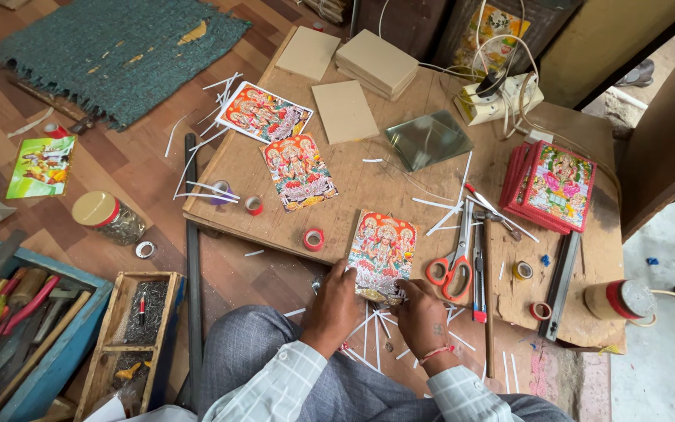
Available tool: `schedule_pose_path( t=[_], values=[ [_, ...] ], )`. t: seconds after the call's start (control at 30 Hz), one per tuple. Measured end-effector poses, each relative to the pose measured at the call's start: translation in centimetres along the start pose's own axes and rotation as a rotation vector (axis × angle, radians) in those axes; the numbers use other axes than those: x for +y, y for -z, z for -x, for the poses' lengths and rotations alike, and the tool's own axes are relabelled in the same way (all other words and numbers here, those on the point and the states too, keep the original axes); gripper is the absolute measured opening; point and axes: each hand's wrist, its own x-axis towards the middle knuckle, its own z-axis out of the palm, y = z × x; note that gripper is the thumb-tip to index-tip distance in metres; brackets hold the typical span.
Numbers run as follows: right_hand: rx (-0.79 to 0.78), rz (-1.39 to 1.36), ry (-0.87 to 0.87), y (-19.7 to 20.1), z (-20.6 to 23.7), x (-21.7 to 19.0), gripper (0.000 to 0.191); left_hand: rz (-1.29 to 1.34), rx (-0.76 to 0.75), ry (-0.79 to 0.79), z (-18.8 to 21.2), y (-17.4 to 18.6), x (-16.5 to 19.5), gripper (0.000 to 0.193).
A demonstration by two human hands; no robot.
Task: The person applies a red decorative border to small rectangular boxes using adhesive tape and scissors. They wrap the tape around the edges, trim excess with scissors, and place finished boxes into a stack.
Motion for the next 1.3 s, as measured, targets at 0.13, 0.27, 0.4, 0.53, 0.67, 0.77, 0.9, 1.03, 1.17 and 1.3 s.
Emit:
schedule_pose_path(
  t=[0.13, 0.27, 0.4, 0.53, 0.67, 0.77, 0.9, 1.03, 1.17, 1.3],
  values=[
    [-0.026, 0.023, 0.000, 0.4, -0.3, 0.4, 0.049, 0.003, -0.003, -0.007, 0.0, 0.0, 0.3, 0.053],
    [-0.029, 0.058, 0.053, 0.8, -0.6, 0.4, 0.049, -0.025, -0.012, -0.029, 0.0, 0.2, 0.6, 0.054],
    [-0.085, -0.001, -0.008, 2.5, -1.6, 0.4, 0.066, 0.017, 0.045, -0.043, -0.1, 0.7, 1.7, 0.052],
    [-0.101, -0.004, -0.155, 4.2, -4.4, 1.6, 0.085, 0.113, 0.130, -0.017, -2.7, 0.7, 2.3, 0.056],
    [0.039, 0.161, -0.014, 4.4, -8.7, 3.4, 0.084, 0.060, 0.184, 0.001, -7.6, -0.8, 2.5, 0.051],
    [-0.023, 0.231, -0.095, -1.4, -9.0, 2.2, 0.087, -0.044, 0.125, 0.062, -7.7, -0.6, -2.3, 0.046],
    [-0.062, 0.206, -0.118, -2.6, -9.6, 2.7, 0.070, 0.003, 0.102, 0.098, -8.4, -2.0, -3.7, 0.039],
    [-0.045, 0.215, -0.083, -0.7, -9.0, -0.1, 0.069, 0.042, 0.089, 0.090, -8.0, 0.3, -3.2, 0.037],
    [-0.076, 0.207, -0.081, -0.1, -10.8, -0.7, 0.060, 0.046, 0.080, 0.102, -9.9, 0.6, -2.7, 0.035],
    [-0.078, 0.193, -0.072, -0.1, -11.0, 0.1, 0.059, 0.026, 0.080, 0.117, -10.5, 0.0, -2.4, 0.039]
  ],
)
